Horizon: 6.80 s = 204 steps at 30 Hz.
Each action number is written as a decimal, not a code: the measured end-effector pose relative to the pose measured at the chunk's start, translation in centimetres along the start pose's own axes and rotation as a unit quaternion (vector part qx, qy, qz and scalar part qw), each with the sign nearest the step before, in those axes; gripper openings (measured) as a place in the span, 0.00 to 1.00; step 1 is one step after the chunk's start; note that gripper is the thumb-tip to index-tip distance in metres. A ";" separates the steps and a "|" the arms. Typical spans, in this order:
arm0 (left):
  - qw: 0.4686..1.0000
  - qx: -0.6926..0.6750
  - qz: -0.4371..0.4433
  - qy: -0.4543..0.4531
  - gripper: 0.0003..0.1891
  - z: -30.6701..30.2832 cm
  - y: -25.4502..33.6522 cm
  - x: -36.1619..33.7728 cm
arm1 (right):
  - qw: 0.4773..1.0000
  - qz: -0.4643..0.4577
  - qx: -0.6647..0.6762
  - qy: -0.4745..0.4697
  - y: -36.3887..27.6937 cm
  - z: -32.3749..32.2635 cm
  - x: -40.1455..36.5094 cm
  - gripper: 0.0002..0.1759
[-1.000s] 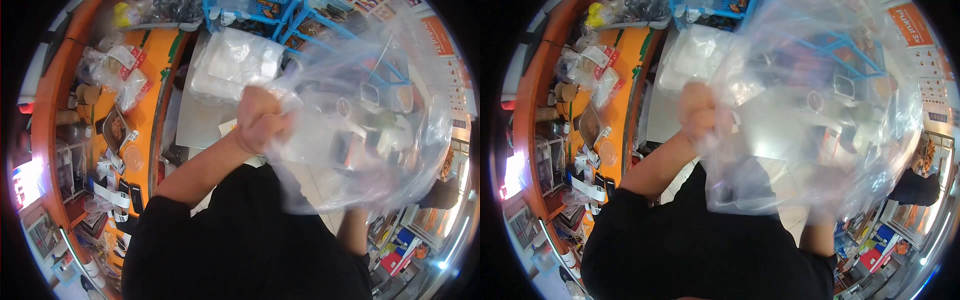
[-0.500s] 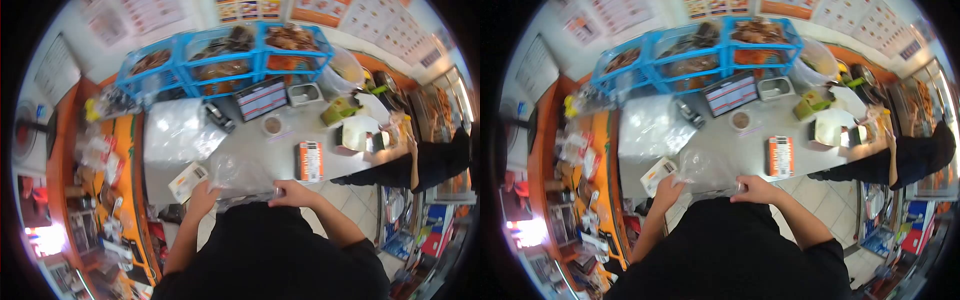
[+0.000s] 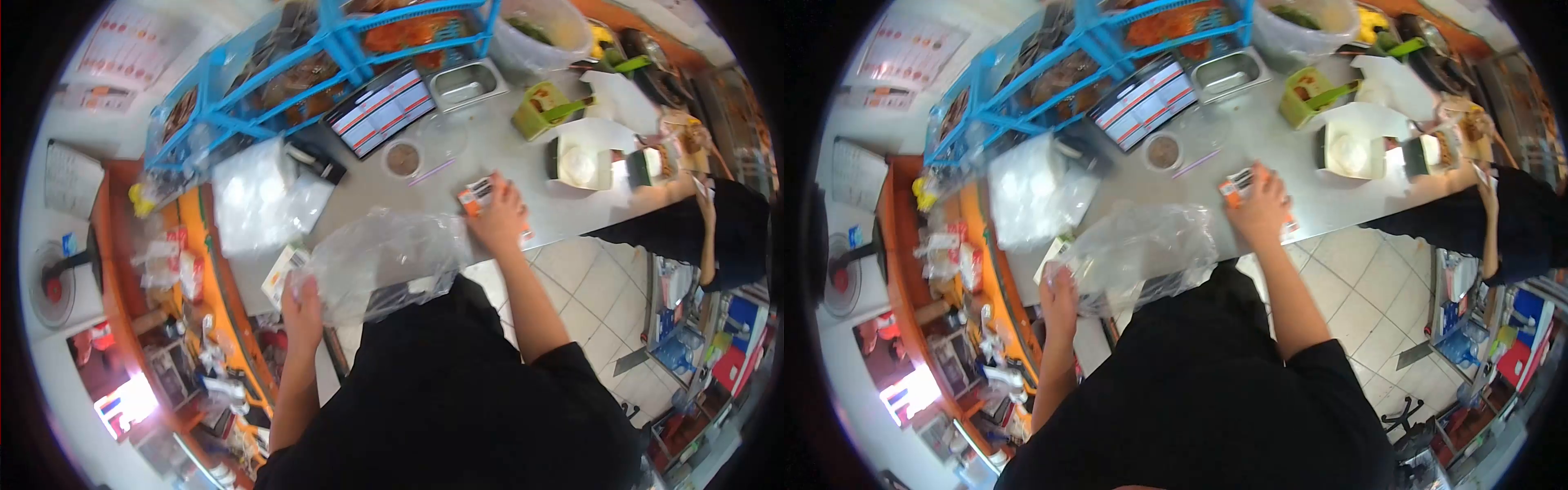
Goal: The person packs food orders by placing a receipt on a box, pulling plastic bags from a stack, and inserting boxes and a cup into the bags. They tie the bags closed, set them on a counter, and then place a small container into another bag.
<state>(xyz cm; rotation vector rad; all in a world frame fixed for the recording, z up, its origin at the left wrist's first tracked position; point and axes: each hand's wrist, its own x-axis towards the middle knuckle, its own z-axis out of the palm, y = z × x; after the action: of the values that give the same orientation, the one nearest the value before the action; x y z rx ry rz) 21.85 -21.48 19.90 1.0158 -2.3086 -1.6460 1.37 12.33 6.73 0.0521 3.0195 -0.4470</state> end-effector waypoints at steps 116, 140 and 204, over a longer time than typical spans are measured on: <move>0.928 -0.123 0.288 -0.200 0.20 14.9 -19.4 12.0 | 0.909 -0.404 0.079 0.068 -63.0 12.0 18.8 0.45; 0.871 -0.367 -0.129 -0.300 0.06 -2.7 -7.0 8.5 | 0.922 -0.322 0.199 -0.086 -24.5 0.1 -17.0 0.14; 0.987 0.131 0.092 -0.005 0.26 -2.6 -1.1 4.2 | 0.824 -0.445 -0.209 -0.281 -15.5 -11.8 -11.2 0.37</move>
<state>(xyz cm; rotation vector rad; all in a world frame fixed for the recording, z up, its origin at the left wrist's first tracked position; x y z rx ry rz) 20.34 -26.18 18.88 0.8070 -2.5875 -1.3073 10.83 0.70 23.45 -1.2942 2.2854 0.1671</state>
